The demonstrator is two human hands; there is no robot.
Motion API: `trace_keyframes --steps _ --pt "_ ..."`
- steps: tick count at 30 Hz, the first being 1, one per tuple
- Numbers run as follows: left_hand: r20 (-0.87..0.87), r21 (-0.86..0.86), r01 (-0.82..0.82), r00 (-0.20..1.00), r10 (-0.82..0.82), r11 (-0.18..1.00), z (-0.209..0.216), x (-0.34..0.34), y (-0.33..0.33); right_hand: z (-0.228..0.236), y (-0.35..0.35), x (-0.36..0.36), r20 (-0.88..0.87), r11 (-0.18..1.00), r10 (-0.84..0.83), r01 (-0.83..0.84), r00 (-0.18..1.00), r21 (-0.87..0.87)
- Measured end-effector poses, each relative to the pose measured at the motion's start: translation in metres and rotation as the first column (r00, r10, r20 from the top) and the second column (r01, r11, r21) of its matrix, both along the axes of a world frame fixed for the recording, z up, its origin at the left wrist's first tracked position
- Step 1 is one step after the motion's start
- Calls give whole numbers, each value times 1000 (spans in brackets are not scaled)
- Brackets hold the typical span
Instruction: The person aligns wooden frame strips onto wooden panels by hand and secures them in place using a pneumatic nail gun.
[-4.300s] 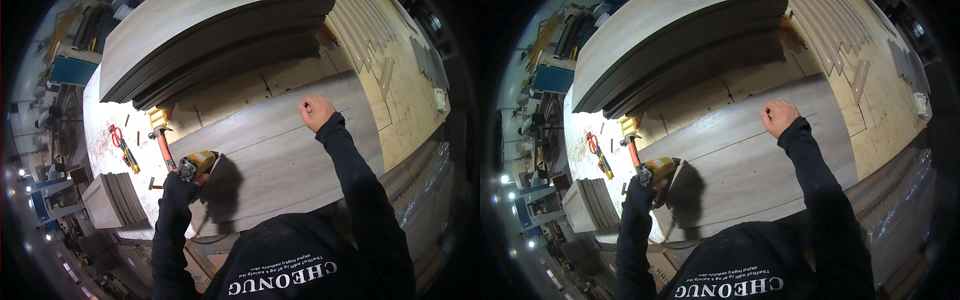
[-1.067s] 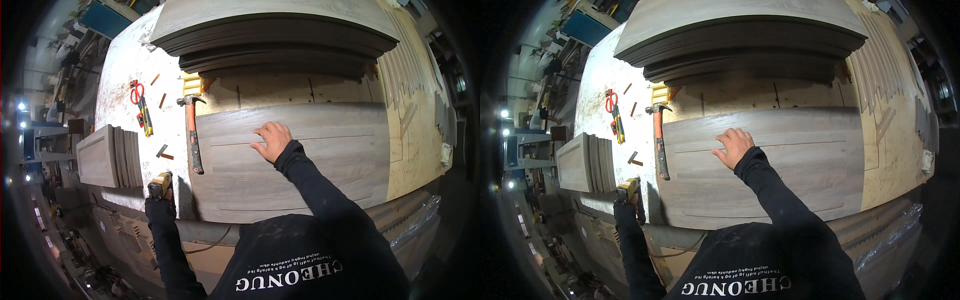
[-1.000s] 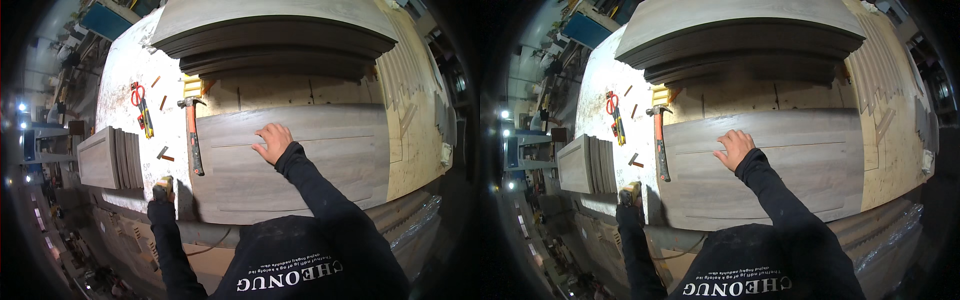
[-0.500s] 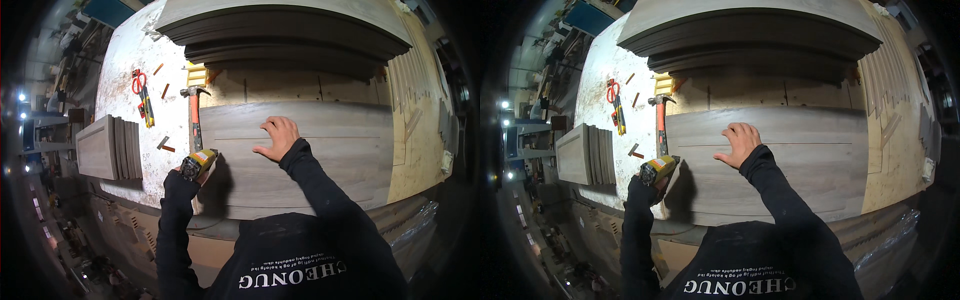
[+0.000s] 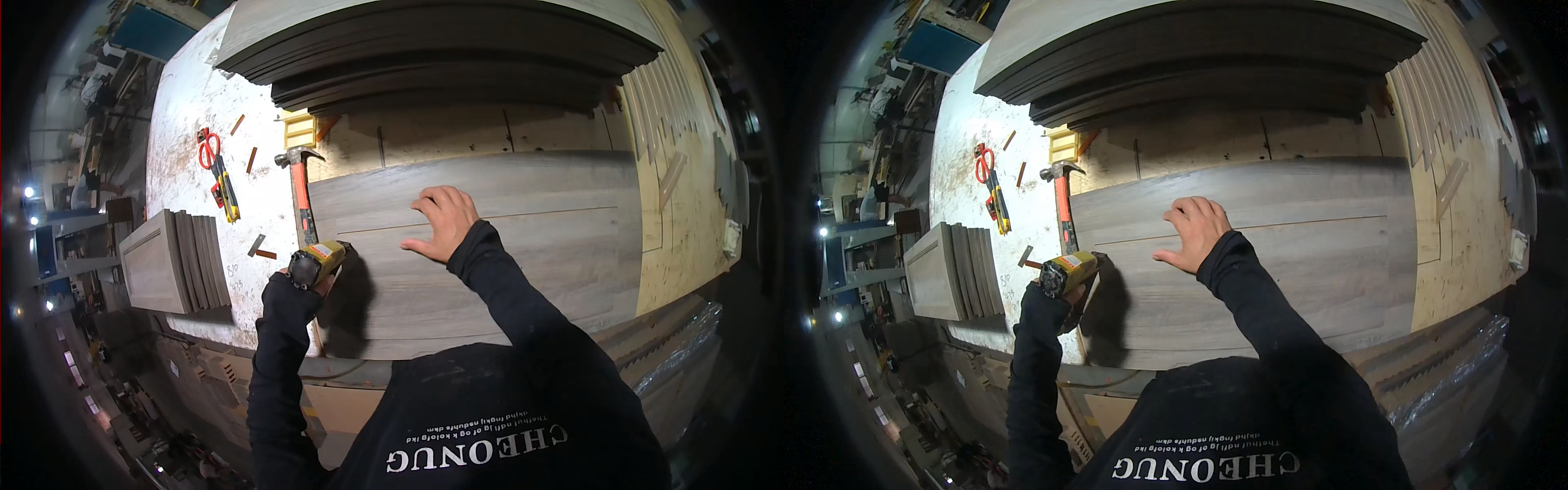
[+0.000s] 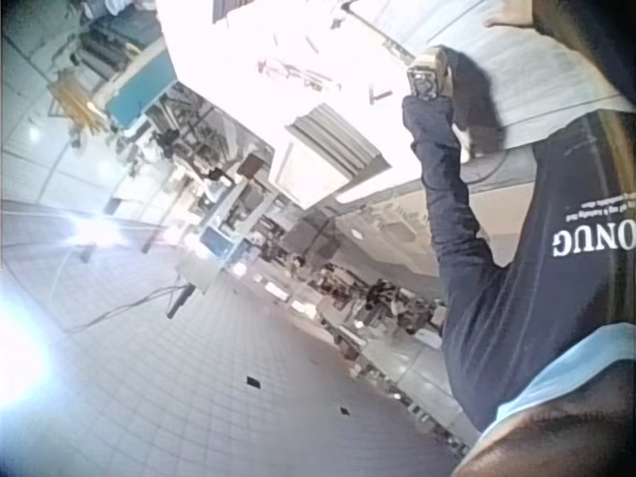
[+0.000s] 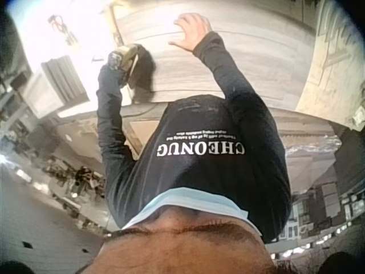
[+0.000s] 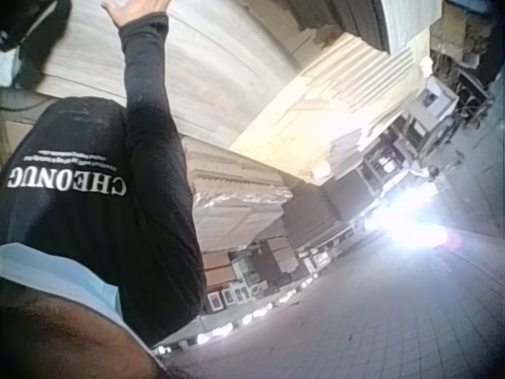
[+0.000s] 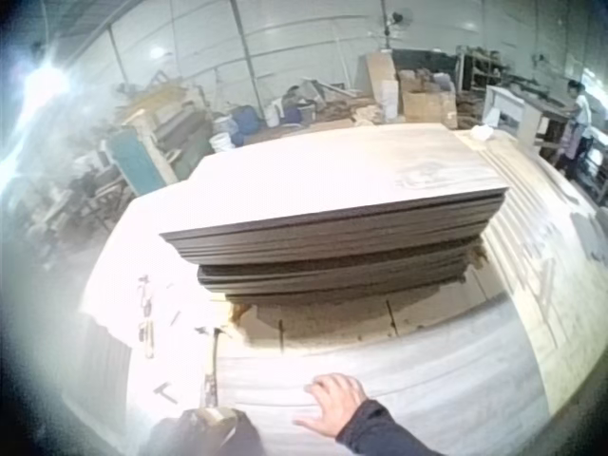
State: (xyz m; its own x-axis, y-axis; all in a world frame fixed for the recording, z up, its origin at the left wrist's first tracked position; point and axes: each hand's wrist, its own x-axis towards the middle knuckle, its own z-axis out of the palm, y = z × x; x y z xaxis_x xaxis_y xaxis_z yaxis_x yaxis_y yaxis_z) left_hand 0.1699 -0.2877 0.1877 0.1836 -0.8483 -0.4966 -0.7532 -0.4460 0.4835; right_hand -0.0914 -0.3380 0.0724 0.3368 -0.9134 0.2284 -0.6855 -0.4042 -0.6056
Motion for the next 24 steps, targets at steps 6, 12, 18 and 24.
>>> trace_keyframes --steps 6,12,18,24 --pt "37 41 -39 999 38 998 0 0 0 1 -1 -1 6 1000 -3 3 1000 0" --pt "99 34 15 995 -18 999 -3 3 2 0 1 0 -6 999 5 -4 1000 47" --pt "87 49 46 995 -50 998 2 1 0 0 1 0 24 1000 -12 13 1000 -8" --pt "-38 1 89 995 -89 996 11 -2 -8 0 1 -1 34 999 -41 40 999 19"
